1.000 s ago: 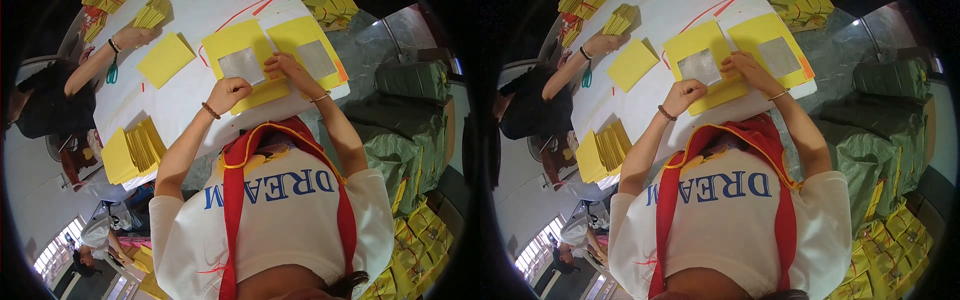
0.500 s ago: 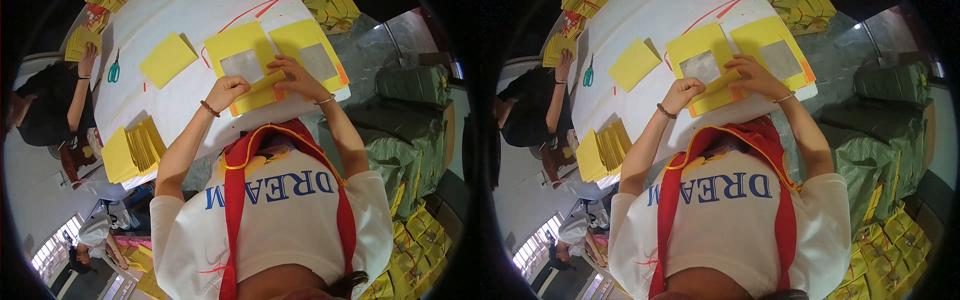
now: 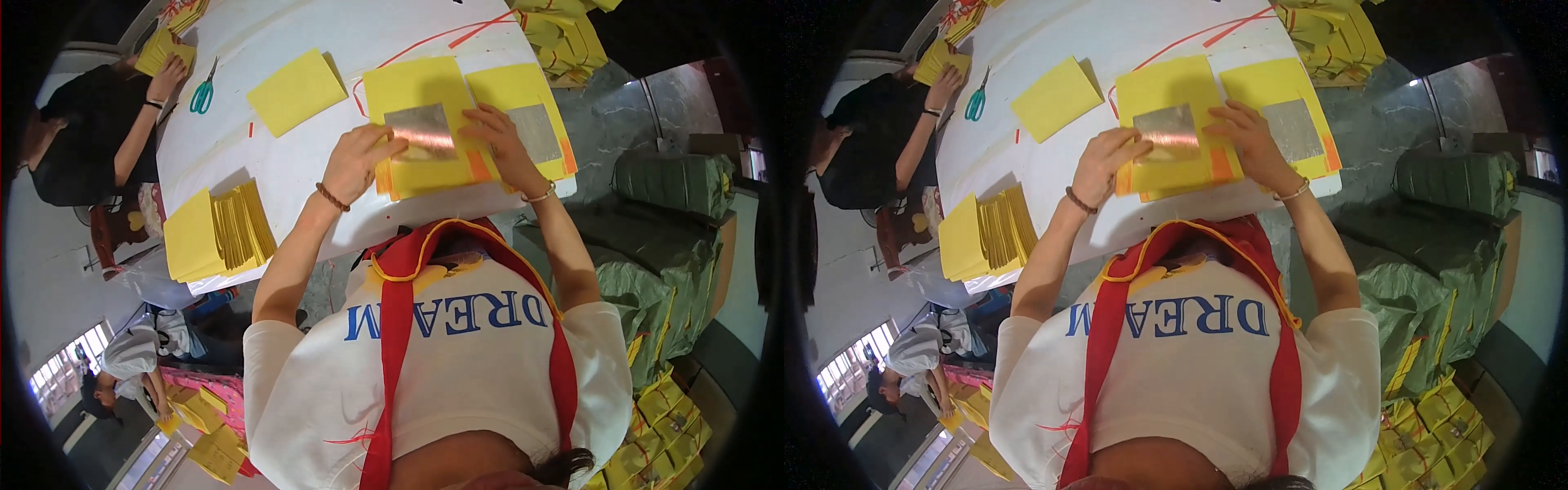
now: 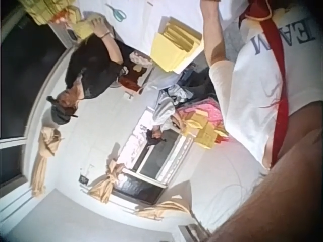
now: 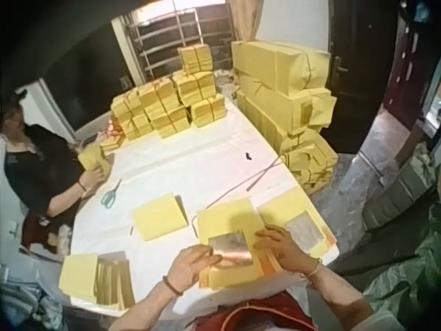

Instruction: The recorder is stacking and organizing yellow paper sheets with silver foil squares on a table.

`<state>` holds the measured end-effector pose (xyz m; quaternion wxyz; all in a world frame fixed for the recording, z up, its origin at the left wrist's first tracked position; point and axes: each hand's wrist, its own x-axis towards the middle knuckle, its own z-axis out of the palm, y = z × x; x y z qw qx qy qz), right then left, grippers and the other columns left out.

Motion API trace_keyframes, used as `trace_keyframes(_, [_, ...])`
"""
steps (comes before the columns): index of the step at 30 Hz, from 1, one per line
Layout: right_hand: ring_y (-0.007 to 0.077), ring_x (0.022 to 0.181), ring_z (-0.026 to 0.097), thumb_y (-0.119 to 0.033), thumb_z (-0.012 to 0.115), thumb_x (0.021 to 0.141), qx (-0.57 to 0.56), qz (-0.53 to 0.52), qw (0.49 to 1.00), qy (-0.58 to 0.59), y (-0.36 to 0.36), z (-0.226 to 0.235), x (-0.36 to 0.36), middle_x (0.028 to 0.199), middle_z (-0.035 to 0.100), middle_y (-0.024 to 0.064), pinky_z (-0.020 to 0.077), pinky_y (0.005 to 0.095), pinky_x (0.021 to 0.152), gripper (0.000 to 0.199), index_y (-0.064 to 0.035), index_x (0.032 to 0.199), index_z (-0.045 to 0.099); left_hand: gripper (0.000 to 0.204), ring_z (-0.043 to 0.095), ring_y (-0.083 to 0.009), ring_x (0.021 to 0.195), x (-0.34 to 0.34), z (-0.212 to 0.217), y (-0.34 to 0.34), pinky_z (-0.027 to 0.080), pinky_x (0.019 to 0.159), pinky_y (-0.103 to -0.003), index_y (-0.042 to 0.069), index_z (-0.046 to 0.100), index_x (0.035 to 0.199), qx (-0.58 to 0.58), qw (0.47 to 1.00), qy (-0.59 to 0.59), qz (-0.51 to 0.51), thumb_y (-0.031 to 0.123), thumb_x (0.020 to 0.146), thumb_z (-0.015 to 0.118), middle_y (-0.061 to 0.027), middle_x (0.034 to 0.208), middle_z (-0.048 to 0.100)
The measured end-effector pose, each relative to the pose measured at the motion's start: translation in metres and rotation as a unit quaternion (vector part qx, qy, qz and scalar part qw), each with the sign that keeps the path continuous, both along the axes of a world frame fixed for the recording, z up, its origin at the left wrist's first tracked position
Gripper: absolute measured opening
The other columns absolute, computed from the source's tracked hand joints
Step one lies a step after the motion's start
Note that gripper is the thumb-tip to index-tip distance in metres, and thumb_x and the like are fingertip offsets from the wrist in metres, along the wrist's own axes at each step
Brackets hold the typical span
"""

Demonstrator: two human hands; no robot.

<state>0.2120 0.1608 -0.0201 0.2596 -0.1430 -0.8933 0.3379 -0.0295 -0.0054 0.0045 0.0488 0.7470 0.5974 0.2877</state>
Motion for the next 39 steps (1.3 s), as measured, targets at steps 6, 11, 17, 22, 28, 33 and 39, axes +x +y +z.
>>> trace_keyframes(6, [0.0234,0.112,0.051,-0.006,0.059,0.077,0.040,0.076,0.994,-0.061,-0.013,0.009,0.005,0.112,0.061,0.0065,0.0398,0.0381,0.087,0.027,-0.0127,0.102,0.064,0.022,0.057,-0.0285,0.083,0.012,-0.007,-0.022,0.045,0.068,-0.038,0.008,0.064,0.102,-0.050,0.995,-0.083,0.037,0.013,0.083,0.054,-0.0111,0.092,0.061])
trace_keyframes(11, [0.0251,0.062,0.057,-0.024,0.065,0.080,-0.206,-0.153,0.966,-0.033,-0.022,0.007,-0.023,0.069,0.060,0.0101,0.0421,0.0338,0.056,0.039,-0.0091,0.115,0.056,0.025,0.054,-0.0245,0.055,0.011,-0.011,0.007,0.042,0.053,-0.035,0.002,0.064,0.094,-0.243,0.883,-0.307,0.260,0.026,0.087,0.057,-0.0143,0.066,0.060])
trace_keyframes(17, [0.0093,0.049,0.047,-0.019,0.068,0.078,-0.185,-0.223,0.954,-0.073,-0.022,0.008,-0.037,0.058,0.053,0.0006,0.0356,0.0256,0.047,0.062,-0.0115,0.133,0.038,0.023,0.050,-0.0087,0.055,0.000,-0.031,0.020,0.039,0.050,-0.026,-0.002,0.063,0.093,-0.273,0.799,-0.470,0.258,0.019,0.084,0.060,-0.0040,0.065,0.060])
trace_keyframes(22, [0.0084,0.047,0.044,-0.016,0.066,0.078,-0.220,-0.252,0.942,-0.035,-0.024,0.001,-0.046,0.056,0.050,0.0003,0.0327,0.0257,0.046,0.061,-0.0118,0.133,0.038,0.033,0.055,-0.0082,0.062,0.001,-0.032,0.022,0.042,0.051,-0.023,-0.001,0.055,0.108,-0.219,0.755,-0.576,0.225,0.011,0.080,0.065,-0.0028,0.082,0.064])
trace_keyframes(28, [0.0121,0.048,0.047,-0.016,0.066,0.077,-0.218,-0.263,0.938,-0.054,-0.022,-0.002,-0.047,0.056,0.053,0.0025,0.0356,0.0282,0.047,0.061,-0.0125,0.132,0.038,0.045,0.055,-0.0273,0.098,0.021,-0.006,0.022,0.045,0.078,-0.038,0.002,0.051,0.114,0.008,0.930,-0.161,0.330,0.012,0.074,0.071,-0.0151,0.113,0.056])
trace_keyframes(33, [0.0200,0.052,0.056,-0.017,0.066,0.077,-0.197,-0.261,0.941,-0.090,-0.018,0.000,-0.048,0.061,0.060,0.0058,0.0418,0.0328,0.051,0.059,-0.0130,0.131,0.039,0.057,0.039,-0.0338,0.121,0.043,-0.012,0.029,0.034,0.098,-0.046,0.009,0.047,0.128,-0.042,0.995,0.069,0.063,0.031,0.079,0.066,-0.0143,0.132,0.044])
trace_keyframes(39, [0.0290,0.100,0.058,-0.026,0.060,0.083,0.007,-0.230,0.968,-0.102,-0.031,0.014,-0.041,0.111,0.060,0.0152,0.0443,0.0414,0.080,0.060,-0.0090,0.135,0.036,0.056,0.038,-0.0313,0.123,0.045,-0.028,0.026,0.033,0.099,-0.045,0.012,0.046,0.129,-0.044,0.989,0.118,0.080,0.033,0.081,0.063,-0.0116,0.135,0.042])
